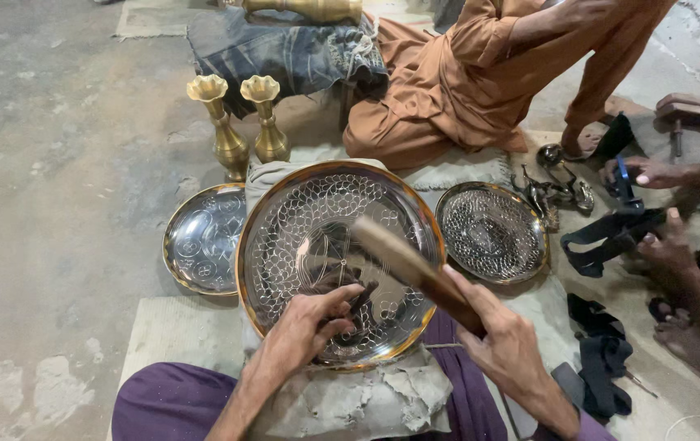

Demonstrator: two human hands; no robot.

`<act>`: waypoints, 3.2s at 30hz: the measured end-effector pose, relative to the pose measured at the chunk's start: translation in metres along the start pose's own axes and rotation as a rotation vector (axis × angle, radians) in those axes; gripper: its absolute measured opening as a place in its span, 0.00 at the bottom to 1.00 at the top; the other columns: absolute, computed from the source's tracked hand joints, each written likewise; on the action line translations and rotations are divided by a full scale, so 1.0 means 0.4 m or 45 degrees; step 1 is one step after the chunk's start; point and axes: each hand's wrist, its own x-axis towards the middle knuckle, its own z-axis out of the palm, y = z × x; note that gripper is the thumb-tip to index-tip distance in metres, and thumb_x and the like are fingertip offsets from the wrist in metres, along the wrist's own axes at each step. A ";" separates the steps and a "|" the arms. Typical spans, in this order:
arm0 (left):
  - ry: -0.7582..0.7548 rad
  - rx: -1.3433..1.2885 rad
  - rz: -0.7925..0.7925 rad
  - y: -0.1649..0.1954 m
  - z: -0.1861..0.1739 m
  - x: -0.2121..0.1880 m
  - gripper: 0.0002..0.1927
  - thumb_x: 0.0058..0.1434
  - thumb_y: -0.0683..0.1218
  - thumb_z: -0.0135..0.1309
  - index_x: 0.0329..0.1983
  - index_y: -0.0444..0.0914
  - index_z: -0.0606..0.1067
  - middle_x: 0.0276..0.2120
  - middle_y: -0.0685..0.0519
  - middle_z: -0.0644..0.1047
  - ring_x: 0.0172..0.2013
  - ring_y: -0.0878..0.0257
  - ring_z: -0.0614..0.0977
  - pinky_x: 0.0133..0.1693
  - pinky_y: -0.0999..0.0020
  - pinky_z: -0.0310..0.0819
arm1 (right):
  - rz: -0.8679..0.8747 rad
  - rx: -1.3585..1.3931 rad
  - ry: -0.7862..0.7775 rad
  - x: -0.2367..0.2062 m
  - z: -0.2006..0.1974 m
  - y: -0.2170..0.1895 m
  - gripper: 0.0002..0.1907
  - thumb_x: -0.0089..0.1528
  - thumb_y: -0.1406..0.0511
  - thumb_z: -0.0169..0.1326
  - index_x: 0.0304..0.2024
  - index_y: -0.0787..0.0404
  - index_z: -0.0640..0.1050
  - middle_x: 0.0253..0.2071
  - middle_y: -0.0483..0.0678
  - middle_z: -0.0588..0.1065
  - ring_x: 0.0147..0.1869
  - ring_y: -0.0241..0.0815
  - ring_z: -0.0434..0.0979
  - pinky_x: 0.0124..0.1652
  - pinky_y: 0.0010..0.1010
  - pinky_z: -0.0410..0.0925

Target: The person sits on the floor with a large decorative metal tray on a cloth pad on their lap. They hold a small chisel against the tray's surface with one hand and strike it with a wooden mallet held in the other hand, repeatedly hammering to engrave an ornamental pattern into the metal, repositioning the chisel across the design as they work.

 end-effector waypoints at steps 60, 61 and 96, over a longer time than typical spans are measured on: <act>0.541 -0.139 -0.137 -0.029 0.081 -0.052 0.29 0.59 0.34 0.57 0.64 0.40 0.71 0.41 0.44 0.84 0.40 0.59 0.88 0.41 0.66 0.87 | -0.804 -0.529 -0.046 0.164 -0.123 -0.193 0.43 0.50 0.69 0.58 0.69 0.42 0.66 0.42 0.45 0.77 0.42 0.48 0.82 0.35 0.41 0.73; 0.555 -0.157 -0.155 -0.028 0.082 -0.053 0.29 0.58 0.34 0.57 0.64 0.40 0.71 0.41 0.44 0.84 0.40 0.59 0.89 0.42 0.66 0.87 | -0.824 -0.368 -0.013 0.165 -0.120 -0.197 0.44 0.49 0.70 0.56 0.69 0.45 0.66 0.46 0.48 0.76 0.43 0.50 0.81 0.38 0.41 0.74; 0.760 -0.191 -0.230 0.025 0.084 -0.092 0.24 0.59 0.40 0.62 0.58 0.37 0.70 0.33 0.46 0.85 0.35 0.58 0.90 0.35 0.62 0.84 | -0.714 -0.748 -0.303 0.181 -0.096 -0.258 0.38 0.55 0.71 0.54 0.68 0.44 0.66 0.46 0.44 0.78 0.45 0.47 0.82 0.37 0.43 0.73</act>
